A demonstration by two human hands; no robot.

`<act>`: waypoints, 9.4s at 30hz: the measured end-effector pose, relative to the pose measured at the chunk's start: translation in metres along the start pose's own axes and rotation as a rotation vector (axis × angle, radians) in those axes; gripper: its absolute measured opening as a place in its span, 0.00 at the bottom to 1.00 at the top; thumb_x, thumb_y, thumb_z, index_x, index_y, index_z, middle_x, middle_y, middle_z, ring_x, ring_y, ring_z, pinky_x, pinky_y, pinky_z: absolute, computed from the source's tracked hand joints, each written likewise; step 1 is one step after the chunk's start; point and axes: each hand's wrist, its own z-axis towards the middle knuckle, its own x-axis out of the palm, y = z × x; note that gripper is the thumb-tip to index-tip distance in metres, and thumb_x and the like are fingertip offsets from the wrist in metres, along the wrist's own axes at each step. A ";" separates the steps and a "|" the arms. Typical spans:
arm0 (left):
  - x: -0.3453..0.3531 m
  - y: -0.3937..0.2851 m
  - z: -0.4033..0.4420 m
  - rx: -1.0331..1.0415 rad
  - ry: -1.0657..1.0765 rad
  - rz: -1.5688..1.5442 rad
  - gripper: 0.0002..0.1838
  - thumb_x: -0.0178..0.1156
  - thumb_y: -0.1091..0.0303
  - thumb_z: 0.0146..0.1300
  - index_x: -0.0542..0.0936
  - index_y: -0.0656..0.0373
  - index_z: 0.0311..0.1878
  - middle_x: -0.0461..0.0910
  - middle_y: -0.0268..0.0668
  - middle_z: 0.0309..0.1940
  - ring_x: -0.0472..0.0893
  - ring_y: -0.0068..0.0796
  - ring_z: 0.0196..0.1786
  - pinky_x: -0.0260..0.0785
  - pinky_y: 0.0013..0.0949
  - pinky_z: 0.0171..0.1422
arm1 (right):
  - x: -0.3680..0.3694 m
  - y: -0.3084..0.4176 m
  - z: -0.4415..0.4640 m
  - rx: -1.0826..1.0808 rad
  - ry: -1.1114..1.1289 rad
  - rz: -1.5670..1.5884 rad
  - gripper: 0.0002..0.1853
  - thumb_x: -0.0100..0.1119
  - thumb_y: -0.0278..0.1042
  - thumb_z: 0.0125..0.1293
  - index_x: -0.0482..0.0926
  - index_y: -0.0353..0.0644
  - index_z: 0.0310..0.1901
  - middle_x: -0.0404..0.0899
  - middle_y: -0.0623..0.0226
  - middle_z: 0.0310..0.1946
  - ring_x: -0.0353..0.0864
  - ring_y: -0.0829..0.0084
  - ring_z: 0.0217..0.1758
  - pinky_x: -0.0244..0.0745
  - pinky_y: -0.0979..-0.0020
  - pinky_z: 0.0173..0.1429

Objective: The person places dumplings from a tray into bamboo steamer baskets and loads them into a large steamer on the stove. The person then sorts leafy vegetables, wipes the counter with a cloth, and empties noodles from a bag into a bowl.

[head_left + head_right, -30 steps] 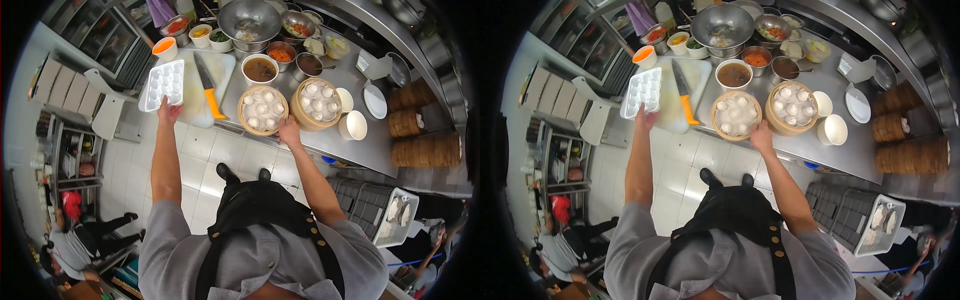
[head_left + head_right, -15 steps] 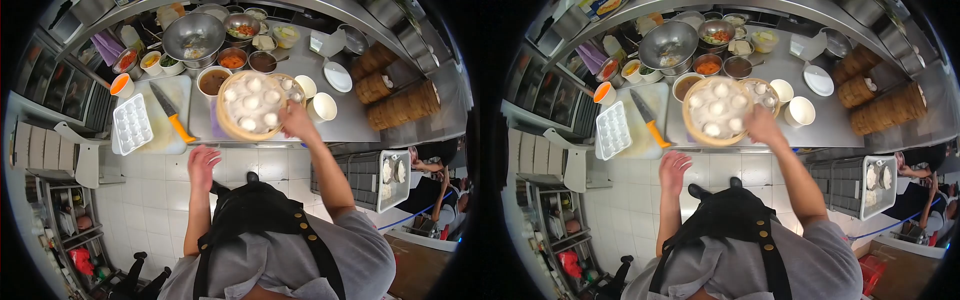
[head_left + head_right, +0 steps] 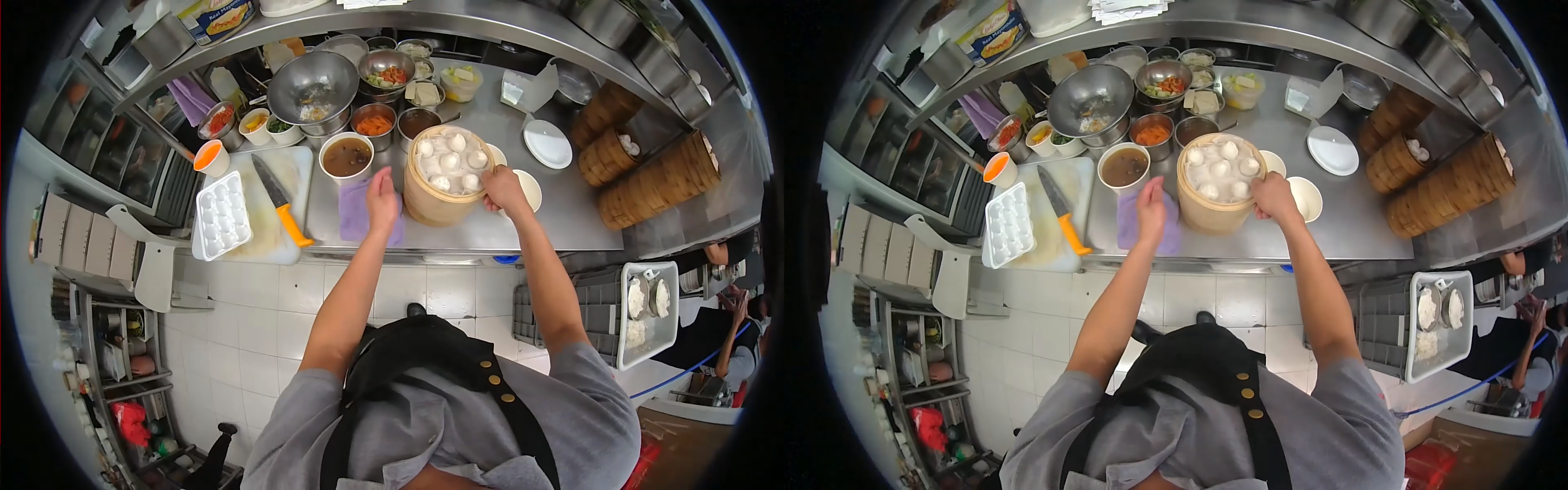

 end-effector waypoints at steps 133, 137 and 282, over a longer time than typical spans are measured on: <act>-1.084 -0.045 0.595 -0.456 -0.413 -1.021 0.25 0.49 0.53 0.67 0.68 0.61 0.61 0.74 0.43 0.55 0.76 0.38 0.55 0.72 0.40 0.59 | 1.048 0.824 0.587 0.068 0.348 0.860 0.22 0.44 0.36 0.69 0.64 0.43 0.64 0.77 0.57 0.45 0.81 0.63 0.32 0.83 0.59 0.32; -1.077 -0.044 0.670 -0.440 -0.469 -1.029 0.26 0.49 0.53 0.67 0.68 0.61 0.61 0.73 0.43 0.55 0.76 0.38 0.55 0.72 0.40 0.60 | 1.092 0.900 0.685 -0.197 0.357 0.586 0.20 0.47 0.36 0.67 0.72 0.45 0.59 0.80 0.60 0.38 0.80 0.66 0.35 0.82 0.60 0.34; -0.716 -0.365 2.332 0.308 0.759 0.346 0.14 0.56 0.60 0.61 0.78 0.55 0.23 0.70 0.31 0.12 0.65 0.22 0.12 0.54 0.27 0.14 | 0.652 1.297 1.321 0.211 -0.693 -0.093 0.14 0.51 0.28 0.57 0.77 0.30 0.44 0.74 0.72 0.21 0.68 0.87 0.16 0.60 0.80 0.18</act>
